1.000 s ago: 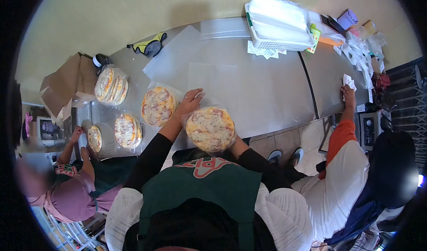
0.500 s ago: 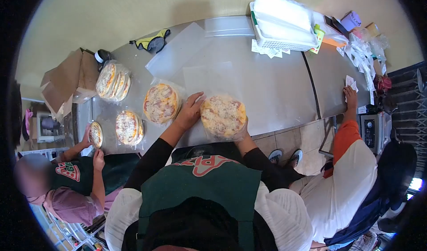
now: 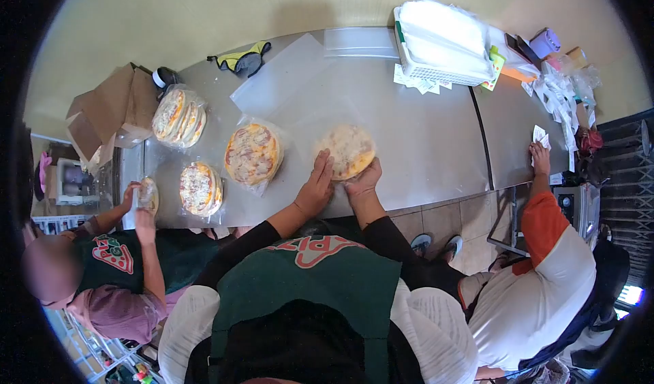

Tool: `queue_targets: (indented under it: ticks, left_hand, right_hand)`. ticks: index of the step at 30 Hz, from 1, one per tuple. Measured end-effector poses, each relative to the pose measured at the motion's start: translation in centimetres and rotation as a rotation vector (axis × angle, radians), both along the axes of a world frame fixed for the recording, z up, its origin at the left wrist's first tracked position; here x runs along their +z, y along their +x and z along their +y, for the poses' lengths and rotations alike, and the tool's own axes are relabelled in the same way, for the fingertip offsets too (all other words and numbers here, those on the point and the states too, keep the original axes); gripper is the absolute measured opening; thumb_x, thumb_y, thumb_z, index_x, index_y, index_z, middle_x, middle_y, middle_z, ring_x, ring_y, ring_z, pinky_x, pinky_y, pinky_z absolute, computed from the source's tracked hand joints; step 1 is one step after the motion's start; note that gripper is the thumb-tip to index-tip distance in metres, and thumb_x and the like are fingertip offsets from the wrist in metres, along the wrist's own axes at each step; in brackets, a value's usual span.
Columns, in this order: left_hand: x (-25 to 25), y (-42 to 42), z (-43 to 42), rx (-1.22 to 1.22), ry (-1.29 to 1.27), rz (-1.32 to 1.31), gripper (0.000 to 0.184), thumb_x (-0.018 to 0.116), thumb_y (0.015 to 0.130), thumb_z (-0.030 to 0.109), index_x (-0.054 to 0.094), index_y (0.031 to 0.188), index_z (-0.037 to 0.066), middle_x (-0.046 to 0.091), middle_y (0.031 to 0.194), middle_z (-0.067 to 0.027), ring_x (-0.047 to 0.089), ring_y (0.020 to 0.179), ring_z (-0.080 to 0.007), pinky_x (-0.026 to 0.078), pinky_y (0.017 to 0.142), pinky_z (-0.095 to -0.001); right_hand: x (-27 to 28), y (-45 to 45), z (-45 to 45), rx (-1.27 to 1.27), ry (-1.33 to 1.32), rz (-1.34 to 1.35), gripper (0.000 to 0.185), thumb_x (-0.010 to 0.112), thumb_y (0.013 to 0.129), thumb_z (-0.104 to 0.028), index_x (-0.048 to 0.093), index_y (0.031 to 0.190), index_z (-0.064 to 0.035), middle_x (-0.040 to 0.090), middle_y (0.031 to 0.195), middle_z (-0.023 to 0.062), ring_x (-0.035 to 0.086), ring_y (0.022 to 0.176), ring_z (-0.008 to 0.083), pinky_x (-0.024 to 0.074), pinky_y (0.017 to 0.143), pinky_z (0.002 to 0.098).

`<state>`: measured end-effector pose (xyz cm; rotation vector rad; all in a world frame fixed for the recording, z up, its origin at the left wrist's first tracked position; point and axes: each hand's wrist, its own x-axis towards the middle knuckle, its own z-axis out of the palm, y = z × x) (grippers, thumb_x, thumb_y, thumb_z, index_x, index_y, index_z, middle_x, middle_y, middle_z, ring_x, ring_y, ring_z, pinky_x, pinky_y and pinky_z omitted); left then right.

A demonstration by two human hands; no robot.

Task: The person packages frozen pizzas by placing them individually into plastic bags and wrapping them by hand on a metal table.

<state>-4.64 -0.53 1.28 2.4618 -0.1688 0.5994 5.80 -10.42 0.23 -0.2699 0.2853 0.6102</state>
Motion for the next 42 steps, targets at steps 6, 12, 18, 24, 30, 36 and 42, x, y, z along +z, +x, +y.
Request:
queue_targets:
  ticks: [6, 12, 18, 24, 30, 36, 42]
  left_hand:
    - [-0.5, -1.0, 0.6, -0.063, 0.066, 0.048, 0.054, 0.046, 0.073, -0.004, 0.033, 0.124, -0.015, 0.024, 0.137, -0.0313, 0.027, 0.128, -0.0449, 0.029, 0.105, -0.0426]
    - [0.1, -0.9, -1.3, -0.214, 0.105, -0.014, 0.053, 0.046, 0.072, -0.005, 0.036, 0.123, -0.014, 0.025, 0.137, -0.0307, 0.027, 0.128, -0.0449, 0.031, 0.104, -0.0423]
    - [-0.8, -0.3, -1.2, -0.126, 0.079, 0.126, 0.064, 0.056, 0.067, -0.002, 0.032, 0.125, -0.014, 0.029, 0.133, -0.0324, 0.028, 0.126, -0.0476, 0.031, 0.103, -0.0453]
    - [0.9, 1.0, -1.8, -0.151, 0.086, 0.084, 0.065, 0.058, 0.068, 0.001, 0.03, 0.124, -0.016, 0.03, 0.132, -0.0319, 0.028, 0.126, -0.048, 0.031, 0.103, -0.0445]
    - [1.2, 5.4, -4.1, -0.392, 0.26, 0.139, 0.055, 0.05, 0.072, 0.001, 0.035, 0.121, -0.017, 0.036, 0.128, -0.0322, 0.03, 0.126, -0.0452, 0.036, 0.1, -0.0419]
    - [2.2, 11.3, -7.7, -0.642, 0.21, 0.158, 0.059, 0.05, 0.073, 0.003, 0.038, 0.131, 0.006, 0.035, 0.136, -0.0201, 0.038, 0.125, -0.0363, 0.054, 0.073, -0.0353]
    - [1.0, 18.9, -4.2, -0.218, 0.06, 0.135, 0.048, 0.054, 0.074, 0.005, 0.048, 0.122, 0.008, 0.052, 0.12, -0.0162, 0.055, 0.107, -0.0283, 0.051, 0.079, -0.0349]
  right_hand:
    - [-0.3, -1.3, -1.4, 0.107, 0.135, 0.06, 0.052, 0.035, 0.084, -0.027, 0.041, 0.128, 0.0005, 0.043, 0.131, 0.0187, 0.041, 0.121, 0.0345, 0.0318, 0.102, 0.0473]
    - [-1.7, -0.9, 0.3, -0.063, -0.235, -0.027, 0.046, 0.035, 0.088, -0.023, 0.042, 0.126, 0.0004, 0.045, 0.129, 0.0173, 0.045, 0.116, 0.0331, 0.0363, 0.099, 0.0458]
    - [-0.6, 1.9, 1.5, 0.031, -0.017, 0.006, 0.044, 0.034, 0.09, -0.026, 0.044, 0.124, -0.0009, 0.048, 0.126, 0.0163, 0.047, 0.114, 0.0329, 0.0375, 0.098, 0.0449]
    - [-0.9, 2.7, 0.7, 0.038, 0.007, 0.053, 0.048, 0.038, 0.09, -0.034, 0.043, 0.126, -0.0034, 0.046, 0.129, 0.0151, 0.045, 0.116, 0.0324, 0.0359, 0.099, 0.0435]
    - [-0.5, 6.6, -3.9, -0.044, -0.03, 0.07, 0.055, 0.036, 0.09, -0.042, 0.039, 0.131, -0.005, 0.044, 0.131, 0.0154, 0.043, 0.119, 0.0327, 0.0353, 0.099, 0.0451]
    - [0.7, 11.3, -13.7, -0.176, -0.069, 0.022, 0.06, 0.029, 0.087, -0.043, 0.036, 0.134, -0.0054, 0.036, 0.137, 0.0159, 0.033, 0.126, 0.035, 0.0255, 0.104, 0.0524]
    - [1.1, 17.8, -22.9, -0.33, -0.211, -0.069, 0.058, 0.03, 0.086, -0.04, 0.036, 0.133, -0.0071, 0.035, 0.138, 0.0141, 0.033, 0.126, 0.0346, 0.0245, 0.104, 0.0521]
